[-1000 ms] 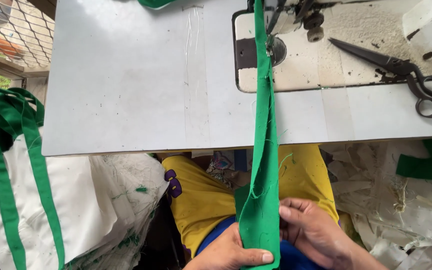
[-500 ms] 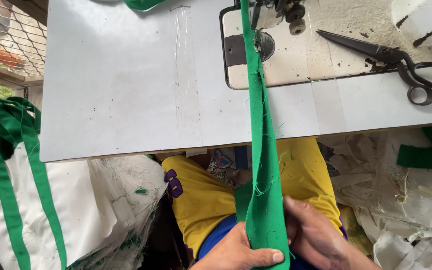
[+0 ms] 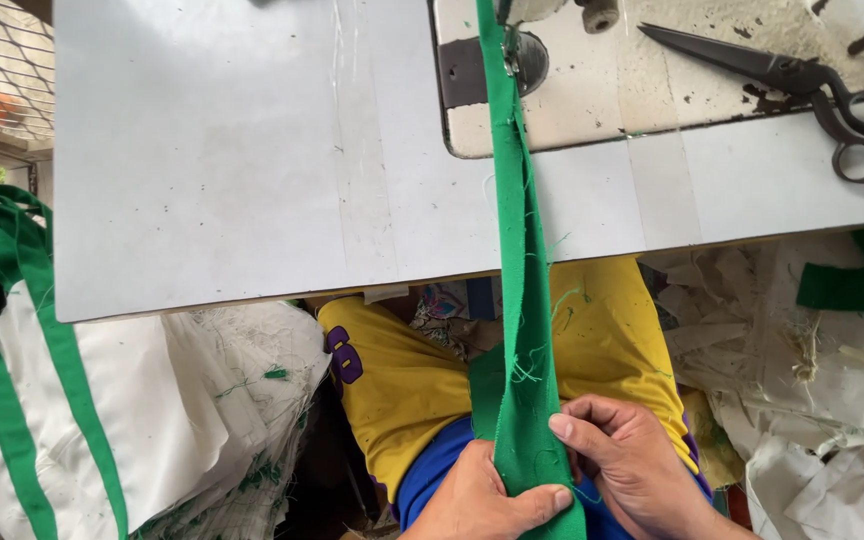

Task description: Folding the edges of green fabric straps and feeding them through an industrial sewing machine to finish them.

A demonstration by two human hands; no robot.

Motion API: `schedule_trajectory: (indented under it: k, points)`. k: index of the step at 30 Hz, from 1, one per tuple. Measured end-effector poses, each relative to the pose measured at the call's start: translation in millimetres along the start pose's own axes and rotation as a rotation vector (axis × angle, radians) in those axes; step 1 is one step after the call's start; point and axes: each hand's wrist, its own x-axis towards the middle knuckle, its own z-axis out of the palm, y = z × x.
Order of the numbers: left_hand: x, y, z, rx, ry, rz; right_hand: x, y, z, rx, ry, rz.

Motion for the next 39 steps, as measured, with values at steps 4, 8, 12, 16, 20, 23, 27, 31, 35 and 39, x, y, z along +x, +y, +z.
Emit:
schedule_trajectory:
  k: [4,8,12,16,20,23,27,31,35,39]
  points:
    - [-1,3,3,0.048,0.055,-0.006,2,1,2,-0.073,-0.009,-0.066]
    - [1,-1,3,-0.001,0.023,0.044,3,2,0,-0.084,0.007,-0.02]
    - [-2,3,4,-0.047,0.055,0.042,5,6,-3,-0.16,0.004,-0.133]
    - [33,-32,-24,-0.8,0.1,0.293,7,8,-5,-0.162,0.019,-0.155]
    - [35,-16,-22,-0.753,0.217,0.093,7,4,-2,-0.184,0.03,-0.165]
    - [33,-24,-13,-0.585,0.194,0.08,1,1,0,-0.251,0.029,-0.209]
    - [36,-31,-2,-0.377,0.399,0.236,-6,-5,9,-0.443,0.112,-0.313]
    - [30,-34,8,-0.222,0.644,0.282,-10,-8,13,-0.573,0.126,-0.412]
    - [11,-21,9,0.297,0.765,0.552,-13,-9,16,-0.662,0.134,-0.479]
    - [7,-18,6,0.557,0.771,0.816,-16,-13,19,-0.76,0.14,-0.634]
